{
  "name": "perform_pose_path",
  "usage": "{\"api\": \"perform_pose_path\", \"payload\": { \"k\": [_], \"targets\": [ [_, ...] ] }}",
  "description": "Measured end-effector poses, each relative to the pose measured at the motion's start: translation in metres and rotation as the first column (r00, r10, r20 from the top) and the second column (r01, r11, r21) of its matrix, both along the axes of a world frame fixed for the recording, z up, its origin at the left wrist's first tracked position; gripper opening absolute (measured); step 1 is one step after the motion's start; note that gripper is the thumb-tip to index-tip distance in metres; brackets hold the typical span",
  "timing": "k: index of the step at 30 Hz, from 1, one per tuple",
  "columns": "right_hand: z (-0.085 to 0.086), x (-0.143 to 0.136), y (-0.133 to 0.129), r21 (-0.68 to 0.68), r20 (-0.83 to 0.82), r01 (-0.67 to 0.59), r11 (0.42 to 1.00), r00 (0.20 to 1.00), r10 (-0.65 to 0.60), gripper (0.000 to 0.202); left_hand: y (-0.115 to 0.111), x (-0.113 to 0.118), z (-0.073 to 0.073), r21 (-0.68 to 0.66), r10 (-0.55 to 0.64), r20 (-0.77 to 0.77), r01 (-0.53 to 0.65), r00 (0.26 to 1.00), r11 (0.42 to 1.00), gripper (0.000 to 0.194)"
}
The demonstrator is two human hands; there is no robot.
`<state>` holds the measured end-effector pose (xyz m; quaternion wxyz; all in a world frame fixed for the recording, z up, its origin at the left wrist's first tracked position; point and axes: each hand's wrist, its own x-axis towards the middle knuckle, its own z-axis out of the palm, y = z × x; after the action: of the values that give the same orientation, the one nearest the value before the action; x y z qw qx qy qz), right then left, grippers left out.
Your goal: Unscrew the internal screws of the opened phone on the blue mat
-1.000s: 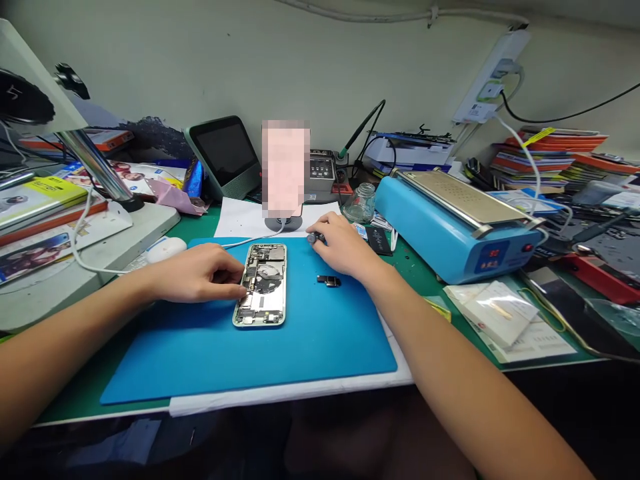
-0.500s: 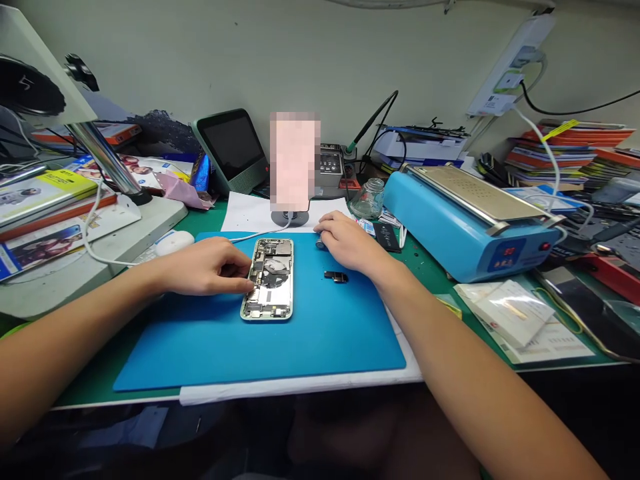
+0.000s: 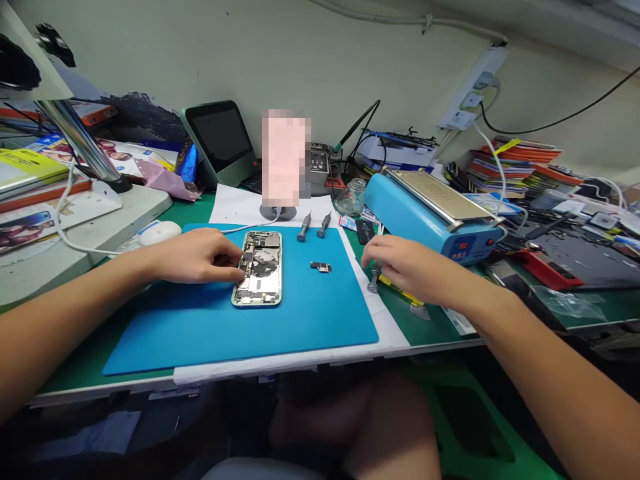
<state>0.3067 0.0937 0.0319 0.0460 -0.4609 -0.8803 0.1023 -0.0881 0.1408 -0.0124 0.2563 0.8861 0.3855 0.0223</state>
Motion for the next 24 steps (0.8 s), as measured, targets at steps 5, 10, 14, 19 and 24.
{"api": "perform_pose_path", "payload": {
  "k": [5,10,14,19,24],
  "targets": [
    [-0.020,0.007,-0.010,-0.027,0.067,-0.025,0.999,0.997,0.026,0.030,-0.001,0.001,0.000,0.019,-0.003,-0.002,0.003,1.000,1.000,0.043],
    [-0.020,-0.004,0.003,0.040,0.026,-0.067,0.997,0.997,0.066,0.026,-0.002,0.001,0.002,0.045,-0.015,0.013,0.015,1.000,0.999,0.043],
    [-0.017,-0.022,0.014,0.188,-0.109,-0.058,0.980,0.991,0.079,0.024,-0.002,0.000,0.003,0.044,-0.024,0.037,0.022,0.999,0.999,0.043],
    [-0.017,-0.065,0.029,0.312,-0.337,-0.085,0.946,0.921,0.194,0.048,0.003,-0.002,0.001,0.040,-0.018,0.057,0.016,0.998,0.999,0.044],
    [-0.029,-0.122,0.033,0.260,-0.577,-0.057,0.964,0.791,0.202,0.026,0.005,-0.003,-0.001,0.047,-0.021,0.070,0.018,0.997,0.999,0.045]
  ]
}}
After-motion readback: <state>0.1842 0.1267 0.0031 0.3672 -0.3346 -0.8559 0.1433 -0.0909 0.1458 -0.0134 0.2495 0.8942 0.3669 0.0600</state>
